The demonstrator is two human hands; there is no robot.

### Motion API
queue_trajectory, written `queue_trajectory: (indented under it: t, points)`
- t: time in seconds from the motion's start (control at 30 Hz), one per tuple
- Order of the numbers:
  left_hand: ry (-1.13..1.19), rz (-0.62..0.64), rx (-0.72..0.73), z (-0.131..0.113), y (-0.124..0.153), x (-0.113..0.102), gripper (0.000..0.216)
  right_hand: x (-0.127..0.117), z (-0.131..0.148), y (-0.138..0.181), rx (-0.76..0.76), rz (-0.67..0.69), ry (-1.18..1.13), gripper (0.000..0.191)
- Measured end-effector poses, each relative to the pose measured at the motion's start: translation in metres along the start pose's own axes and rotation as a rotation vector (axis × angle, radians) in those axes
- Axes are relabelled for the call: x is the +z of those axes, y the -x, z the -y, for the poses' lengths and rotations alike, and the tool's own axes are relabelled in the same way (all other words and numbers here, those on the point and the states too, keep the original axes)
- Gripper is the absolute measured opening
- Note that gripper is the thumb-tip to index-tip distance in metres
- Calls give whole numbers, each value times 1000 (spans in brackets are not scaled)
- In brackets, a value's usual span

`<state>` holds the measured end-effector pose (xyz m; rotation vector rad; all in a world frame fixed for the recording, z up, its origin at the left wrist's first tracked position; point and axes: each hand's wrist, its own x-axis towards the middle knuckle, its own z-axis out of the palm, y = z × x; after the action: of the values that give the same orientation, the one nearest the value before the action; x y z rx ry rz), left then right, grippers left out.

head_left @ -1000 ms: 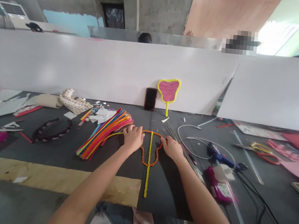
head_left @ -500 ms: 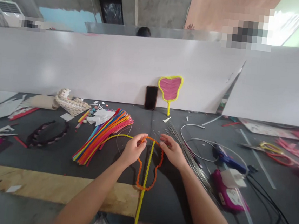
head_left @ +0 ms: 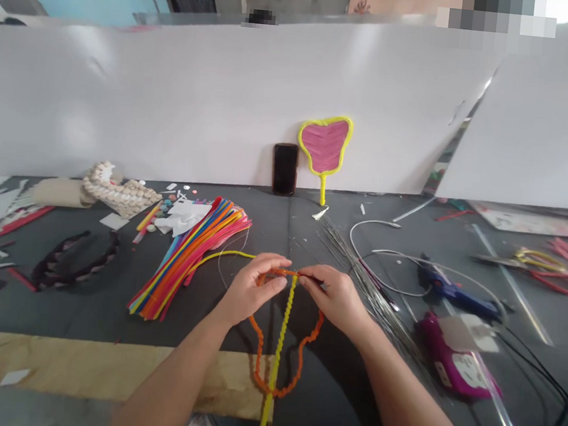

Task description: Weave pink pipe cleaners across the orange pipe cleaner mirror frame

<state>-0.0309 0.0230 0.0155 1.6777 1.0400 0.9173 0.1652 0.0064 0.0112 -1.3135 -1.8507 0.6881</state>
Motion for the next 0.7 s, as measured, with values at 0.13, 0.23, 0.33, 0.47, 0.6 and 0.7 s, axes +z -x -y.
queue_trajectory:
  t: [0.13,0.23,0.33,0.47,0.6,0.7]
  points:
    - [-307,61,95,-1,1,1,25,2,7,4,-9,21,22,16]
    - [-418,34,112,-1,1,3,27,3,7,4,59,33,-2,11]
    - [-490,32,166,-1,0,4,23,3,6,4,84,61,-25,10]
    - [-580,56,217,-2,0,4,17,5,5,4,87,62,-37,8]
    - [-640,81,239,0,-1,4,18,8,5,5,80,63,-55,7]
    - [-669,92,256,0,-1,3,18,10,5,5,93,63,-70,6]
